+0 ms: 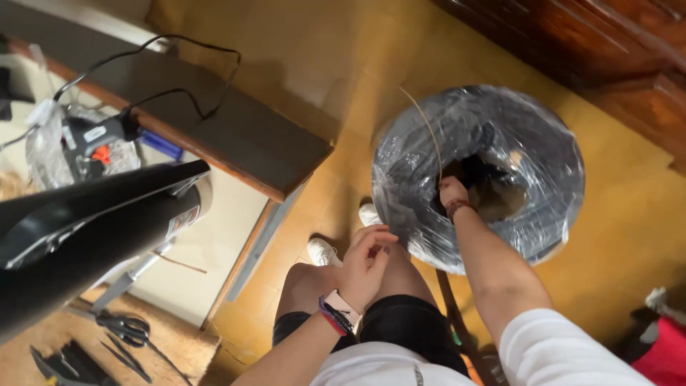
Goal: Weaving cord around a metal frame and securing it with glue and staples to create a lampshade
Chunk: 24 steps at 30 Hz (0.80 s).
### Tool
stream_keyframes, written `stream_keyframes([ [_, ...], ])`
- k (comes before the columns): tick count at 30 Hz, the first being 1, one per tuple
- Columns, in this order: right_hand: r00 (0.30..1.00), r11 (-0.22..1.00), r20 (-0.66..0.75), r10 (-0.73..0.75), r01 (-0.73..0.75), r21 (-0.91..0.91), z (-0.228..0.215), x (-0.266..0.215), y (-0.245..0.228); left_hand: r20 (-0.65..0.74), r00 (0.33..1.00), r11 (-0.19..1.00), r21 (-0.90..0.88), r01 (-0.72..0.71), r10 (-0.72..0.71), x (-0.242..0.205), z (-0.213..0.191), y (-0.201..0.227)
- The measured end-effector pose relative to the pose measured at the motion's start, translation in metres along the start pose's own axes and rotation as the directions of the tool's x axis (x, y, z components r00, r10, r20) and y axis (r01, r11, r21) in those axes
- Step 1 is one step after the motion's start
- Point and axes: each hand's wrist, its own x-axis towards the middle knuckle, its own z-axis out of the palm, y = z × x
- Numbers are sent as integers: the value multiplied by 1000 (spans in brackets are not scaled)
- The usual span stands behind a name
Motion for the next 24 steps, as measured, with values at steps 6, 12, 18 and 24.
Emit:
stream_keyframes([
  [6,998,995,27,-57,59,-76,-7,-5,21,-6,1000,1000,-13,-1,1,-11,6,24],
  [12,934,868,80,-349,354,-349,-79,-141,-77,42,999,998,57,-33,30,-45,7,58],
  [18,771,404,401,-494,613,-679,-123,-345,-211,159,970,961,238,141,-181,-80,-13,92],
  [24,617,227,573,-540,762,-606,-160,-443,-284,-8,990,930,345,-126,137,-114,-41,-35],
])
